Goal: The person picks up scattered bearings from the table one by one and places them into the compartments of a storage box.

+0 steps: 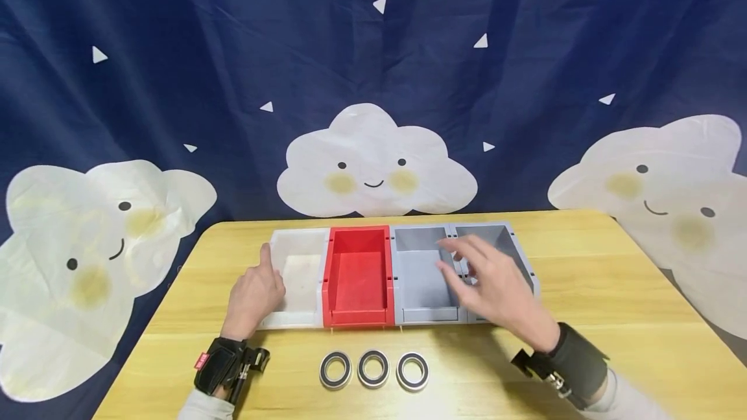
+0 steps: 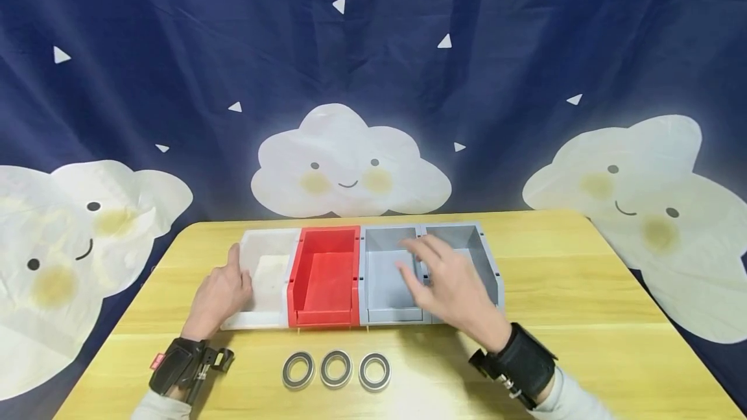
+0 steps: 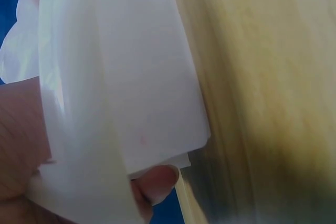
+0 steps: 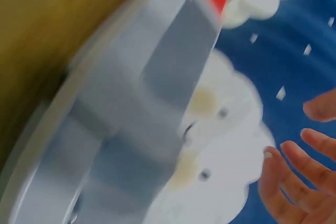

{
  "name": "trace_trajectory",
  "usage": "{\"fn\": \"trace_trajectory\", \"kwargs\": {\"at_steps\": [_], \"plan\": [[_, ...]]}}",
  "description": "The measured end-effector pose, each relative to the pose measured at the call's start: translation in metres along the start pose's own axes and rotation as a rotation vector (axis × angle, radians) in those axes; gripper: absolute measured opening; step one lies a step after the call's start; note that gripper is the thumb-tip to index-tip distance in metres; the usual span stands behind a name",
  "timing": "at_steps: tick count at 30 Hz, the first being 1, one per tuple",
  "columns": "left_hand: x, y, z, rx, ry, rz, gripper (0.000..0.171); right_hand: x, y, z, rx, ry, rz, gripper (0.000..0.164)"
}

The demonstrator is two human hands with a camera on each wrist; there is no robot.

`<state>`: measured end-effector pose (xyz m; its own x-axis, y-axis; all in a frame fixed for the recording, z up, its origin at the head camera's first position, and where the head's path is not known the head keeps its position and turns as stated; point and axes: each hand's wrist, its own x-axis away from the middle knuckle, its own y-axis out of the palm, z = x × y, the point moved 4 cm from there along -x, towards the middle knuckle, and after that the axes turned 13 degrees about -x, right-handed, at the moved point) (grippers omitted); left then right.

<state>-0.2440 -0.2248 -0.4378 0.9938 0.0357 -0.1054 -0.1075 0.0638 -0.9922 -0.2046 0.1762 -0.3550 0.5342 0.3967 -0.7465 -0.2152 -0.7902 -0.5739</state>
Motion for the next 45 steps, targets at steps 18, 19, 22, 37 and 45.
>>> {"fn": "trace_trajectory", "kwargs": {"at_steps": [18, 19, 22, 37, 45], "plan": [[-0.003, 0.000, 0.001, -0.013, 0.001, 0.015, 0.062, 0.033, 0.053, -0.068, -0.049, -0.045, -0.323, 0.047], [-0.003, 0.000, 0.001, -0.014, -0.001, 0.014, 0.061, 0.035, 0.056, -0.069, -0.036, -0.029, -0.357, 0.047], [-0.003, 0.001, 0.002, -0.015, -0.004, 0.013, 0.061, 0.043, 0.064, -0.069, -0.001, 0.032, -0.469, 0.049], [-0.001, 0.001, -0.001, -0.008, -0.008, 0.016, 0.061, 0.070, 0.084, -0.070, 0.039, 0.165, -0.718, 0.055], [-0.001, 0.001, 0.000, 0.000, -0.007, 0.008, 0.061, 0.074, 0.090, -0.069, 0.016, 0.193, -0.763, 0.043]]}}
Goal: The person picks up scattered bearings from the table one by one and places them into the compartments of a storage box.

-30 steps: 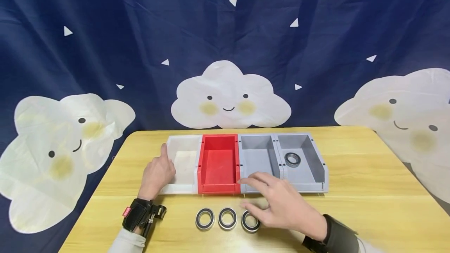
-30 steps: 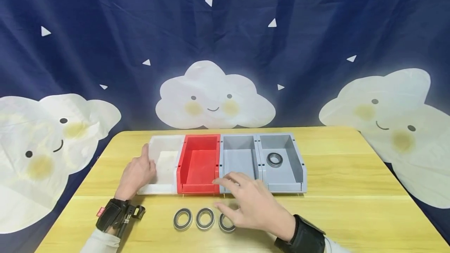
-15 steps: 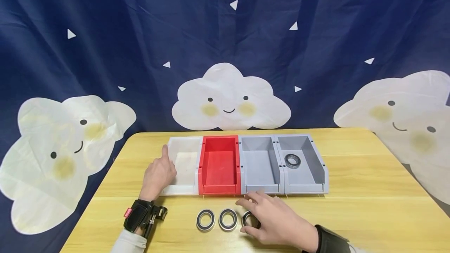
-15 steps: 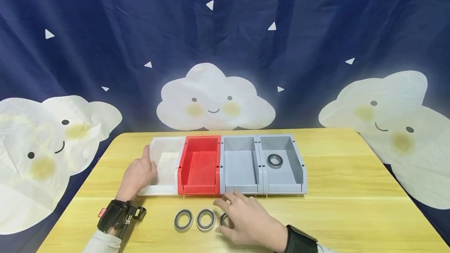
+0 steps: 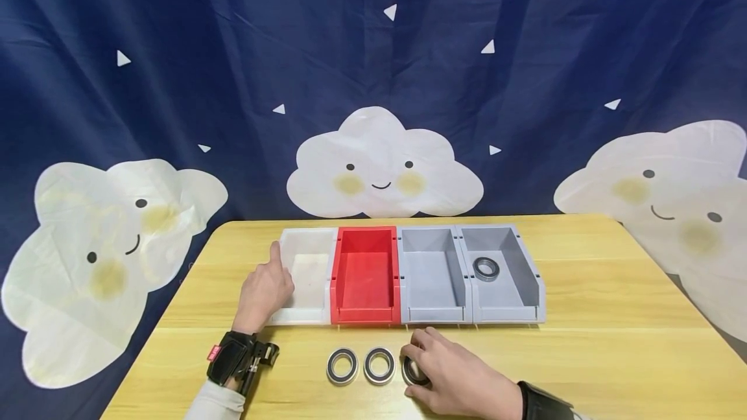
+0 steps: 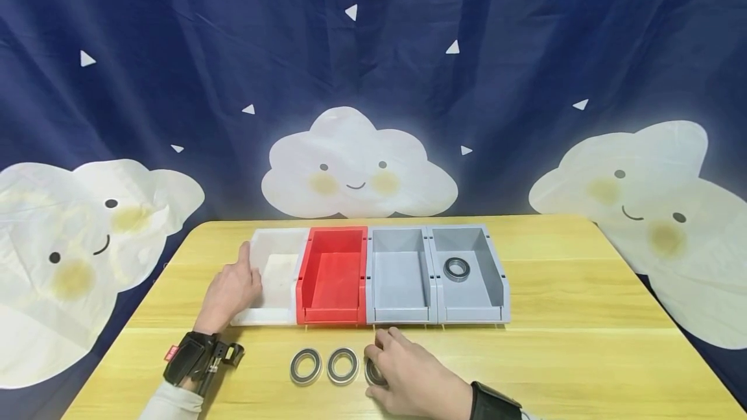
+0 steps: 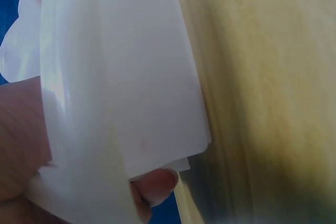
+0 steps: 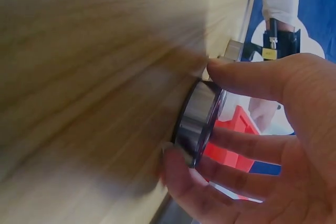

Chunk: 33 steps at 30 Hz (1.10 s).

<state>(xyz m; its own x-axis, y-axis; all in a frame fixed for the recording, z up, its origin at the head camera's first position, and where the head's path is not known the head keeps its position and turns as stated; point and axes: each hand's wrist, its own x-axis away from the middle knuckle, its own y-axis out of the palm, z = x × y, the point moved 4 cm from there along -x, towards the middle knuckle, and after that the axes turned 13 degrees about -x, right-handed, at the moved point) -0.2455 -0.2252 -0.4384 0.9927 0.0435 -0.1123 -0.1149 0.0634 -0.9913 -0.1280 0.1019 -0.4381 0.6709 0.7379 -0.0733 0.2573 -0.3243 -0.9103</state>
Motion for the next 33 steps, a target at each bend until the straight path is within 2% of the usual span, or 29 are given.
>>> {"fn": "trace_trajectory", "kwargs": {"at_steps": [11, 24, 33], "plan": [[0.0003, 0.0018, 0.0002, 0.003, 0.006, 0.015, 0.061, 0.0005, 0.0005, -0.0021, 0.038, -0.034, -0.003, 0.035], [-0.0009, 0.0015, -0.0004, -0.002, 0.003, 0.021, 0.061, -0.0009, 0.0008, -0.0043, 0.041, -0.027, -0.001, 0.024], [-0.0008, 0.0012, 0.0000, 0.002, 0.000, 0.015, 0.062, 0.0002, 0.0000, -0.0053, 0.042, -0.062, 0.055, 0.021]]}}
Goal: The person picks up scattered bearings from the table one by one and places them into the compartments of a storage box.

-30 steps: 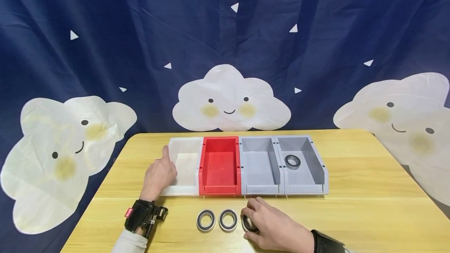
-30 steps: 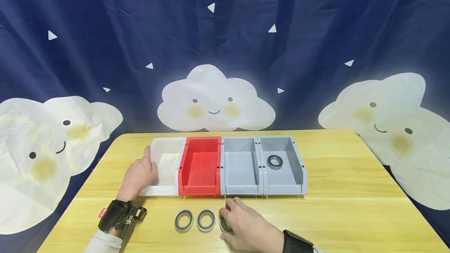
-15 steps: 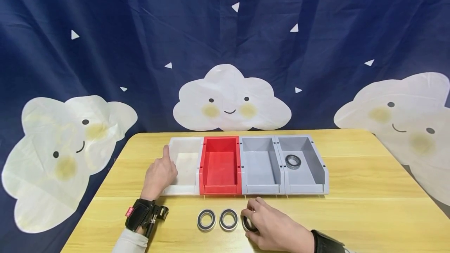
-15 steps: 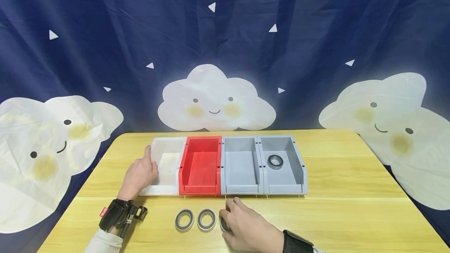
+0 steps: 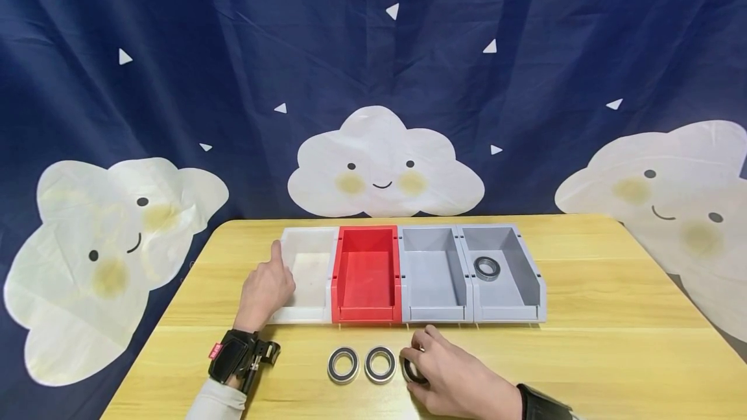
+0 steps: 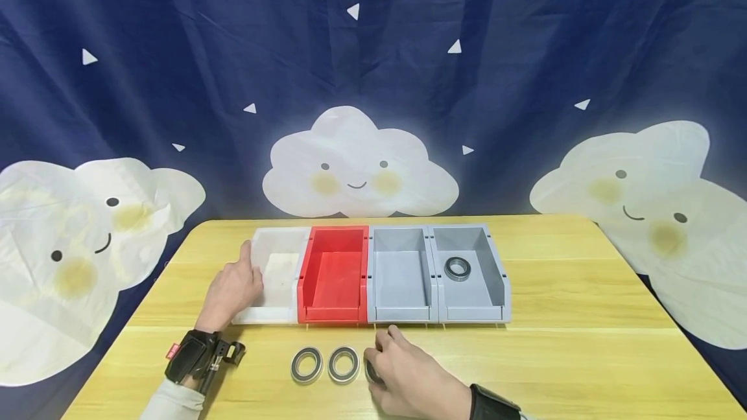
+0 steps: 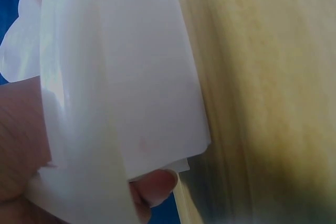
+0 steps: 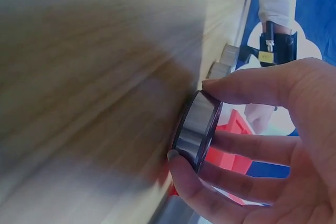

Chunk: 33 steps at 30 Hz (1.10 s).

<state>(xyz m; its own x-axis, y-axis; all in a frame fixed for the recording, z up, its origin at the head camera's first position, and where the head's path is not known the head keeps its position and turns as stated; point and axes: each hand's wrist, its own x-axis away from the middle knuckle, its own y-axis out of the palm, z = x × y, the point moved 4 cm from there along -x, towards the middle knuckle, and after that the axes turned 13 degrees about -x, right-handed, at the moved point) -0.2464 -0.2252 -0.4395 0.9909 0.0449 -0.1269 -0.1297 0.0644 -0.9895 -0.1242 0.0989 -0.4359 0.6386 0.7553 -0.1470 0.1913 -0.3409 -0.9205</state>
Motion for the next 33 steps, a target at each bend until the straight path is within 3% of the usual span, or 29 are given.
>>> {"fn": "trace_trajectory", "kwargs": {"at_steps": [17, 25, 33], "plan": [[0.001, -0.001, 0.000, -0.002, -0.005, 0.002, 0.061, 0.000, -0.021, -0.006, 0.041, -0.037, 0.076, 0.033], [0.001, -0.001, -0.002, -0.005, -0.003, 0.010, 0.061, -0.002, -0.042, -0.002, 0.002, 0.005, 0.098, 0.037], [0.001, -0.001, 0.000, -0.009, -0.001, 0.005, 0.061, -0.004, -0.068, 0.007, 0.016, -0.007, 0.179, 0.038]]}}
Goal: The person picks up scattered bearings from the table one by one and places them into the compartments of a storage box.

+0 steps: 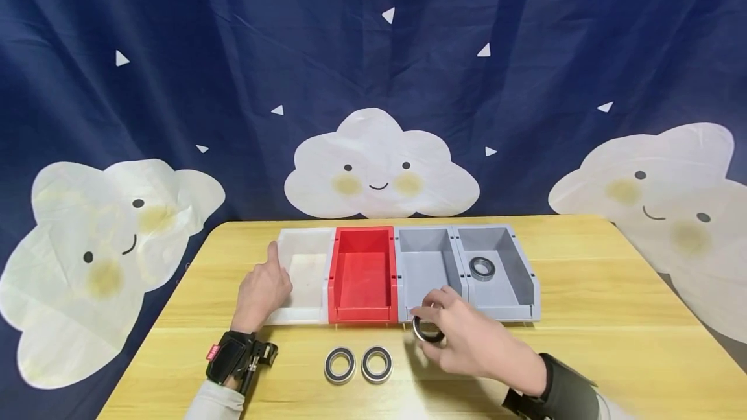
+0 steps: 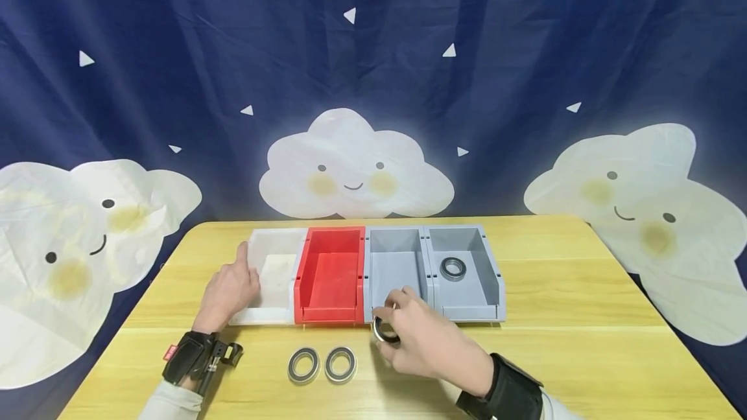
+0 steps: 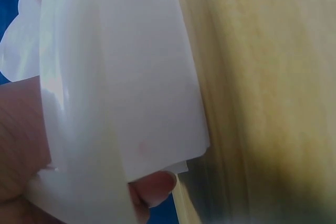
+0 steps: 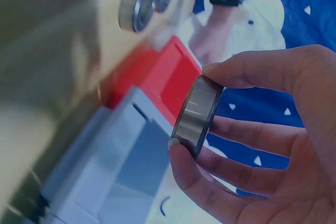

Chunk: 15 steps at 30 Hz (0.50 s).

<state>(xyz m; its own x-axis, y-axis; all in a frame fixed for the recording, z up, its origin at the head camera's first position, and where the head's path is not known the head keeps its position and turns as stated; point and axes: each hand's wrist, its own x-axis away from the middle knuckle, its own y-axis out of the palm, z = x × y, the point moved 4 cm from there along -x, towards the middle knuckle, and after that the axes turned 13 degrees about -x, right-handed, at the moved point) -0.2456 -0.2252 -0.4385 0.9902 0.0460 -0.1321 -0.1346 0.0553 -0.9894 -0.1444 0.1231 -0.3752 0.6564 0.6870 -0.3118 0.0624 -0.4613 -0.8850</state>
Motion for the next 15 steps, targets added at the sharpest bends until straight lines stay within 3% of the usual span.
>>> {"fn": "trace_trajectory", "kwargs": {"at_steps": [15], "plan": [[0.001, 0.001, 0.000, 0.010, -0.007, -0.006, 0.061, -0.027, -0.036, 0.011, 0.018, -0.037, 0.107, 0.036]]}}
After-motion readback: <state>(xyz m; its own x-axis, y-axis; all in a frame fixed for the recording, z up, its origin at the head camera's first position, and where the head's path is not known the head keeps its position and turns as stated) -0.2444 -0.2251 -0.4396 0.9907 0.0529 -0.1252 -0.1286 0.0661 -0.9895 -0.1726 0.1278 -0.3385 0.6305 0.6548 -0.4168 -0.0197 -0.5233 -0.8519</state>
